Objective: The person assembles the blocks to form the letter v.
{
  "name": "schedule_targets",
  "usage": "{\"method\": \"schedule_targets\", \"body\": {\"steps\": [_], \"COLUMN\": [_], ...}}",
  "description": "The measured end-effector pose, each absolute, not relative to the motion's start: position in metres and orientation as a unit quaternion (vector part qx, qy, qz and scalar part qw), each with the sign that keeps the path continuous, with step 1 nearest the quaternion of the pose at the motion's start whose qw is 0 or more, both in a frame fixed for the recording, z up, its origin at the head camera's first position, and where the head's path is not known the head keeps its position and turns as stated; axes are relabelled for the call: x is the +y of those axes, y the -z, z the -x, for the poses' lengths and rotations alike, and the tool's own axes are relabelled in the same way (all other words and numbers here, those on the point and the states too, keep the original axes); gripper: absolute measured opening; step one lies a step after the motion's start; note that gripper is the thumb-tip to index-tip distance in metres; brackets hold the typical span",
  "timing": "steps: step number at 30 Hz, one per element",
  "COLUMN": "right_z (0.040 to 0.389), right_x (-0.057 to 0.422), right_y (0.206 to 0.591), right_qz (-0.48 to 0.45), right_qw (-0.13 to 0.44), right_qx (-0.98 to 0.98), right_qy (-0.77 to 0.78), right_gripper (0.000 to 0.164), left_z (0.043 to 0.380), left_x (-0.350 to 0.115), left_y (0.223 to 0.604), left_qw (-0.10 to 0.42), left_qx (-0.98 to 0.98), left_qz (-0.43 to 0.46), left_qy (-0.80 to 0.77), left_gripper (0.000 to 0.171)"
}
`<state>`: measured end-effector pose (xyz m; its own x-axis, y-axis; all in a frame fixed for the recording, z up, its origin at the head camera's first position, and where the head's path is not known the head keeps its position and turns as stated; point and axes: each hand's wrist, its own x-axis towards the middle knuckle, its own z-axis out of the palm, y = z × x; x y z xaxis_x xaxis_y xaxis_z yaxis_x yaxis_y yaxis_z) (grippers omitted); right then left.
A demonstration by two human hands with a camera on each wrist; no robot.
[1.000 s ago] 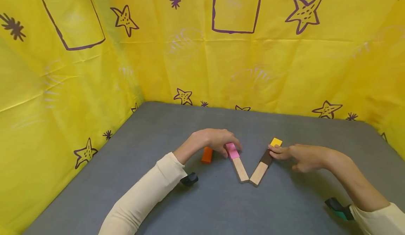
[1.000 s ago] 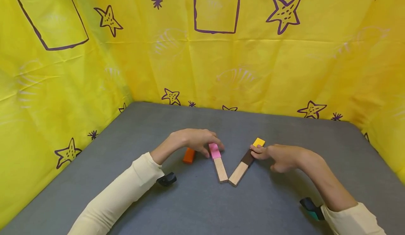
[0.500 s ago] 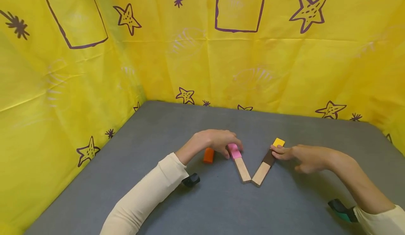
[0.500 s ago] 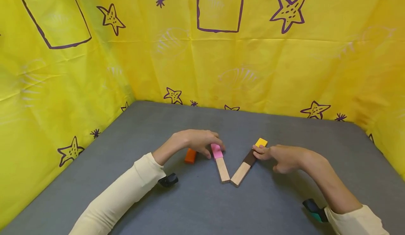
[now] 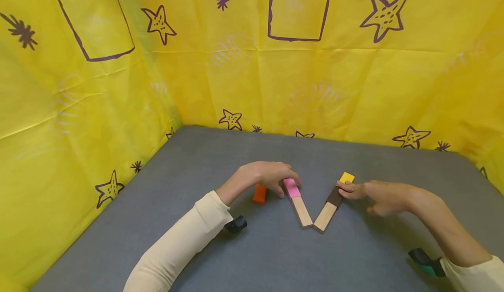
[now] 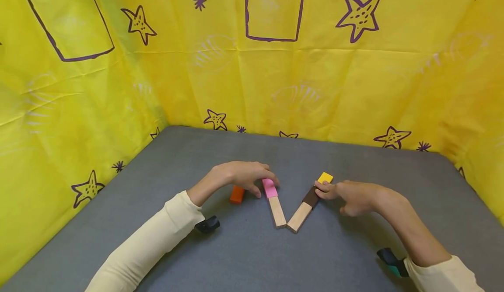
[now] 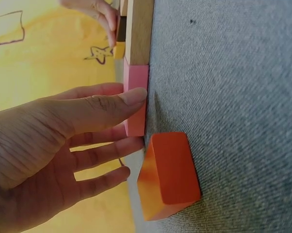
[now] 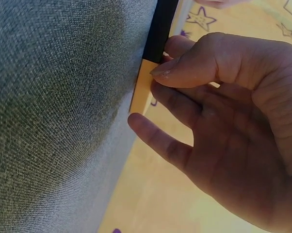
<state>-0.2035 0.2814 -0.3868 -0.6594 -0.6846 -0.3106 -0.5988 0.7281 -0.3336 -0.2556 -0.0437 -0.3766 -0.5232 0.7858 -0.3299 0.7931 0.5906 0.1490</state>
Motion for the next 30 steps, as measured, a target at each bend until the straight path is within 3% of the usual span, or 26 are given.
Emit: {"method": "schedule_targets", "body": {"steps": [20,30], "right_z": [0.206,0.205], "right_x": [0.278,0.284], "right_y": [0.387,0.389], "right_qz": [0.349,0.345], "right_qw": [0.22,0.218], "right_qx": [0.905,0.907], "right_qy": [0.1,0.101], "right_gripper": [0.081,0.083], "left_z": [0.254,0.251], "left_x": [-0.048,-0.082], "left_y": [0.375,0.368], "left_qw": [0.188,0.176], "left_qx": [0.873,0.894], "left_qz": [-0.451,-0.411], "left_qy": [0.008,0.008], "left_gripper": [0.056,0.052]}}
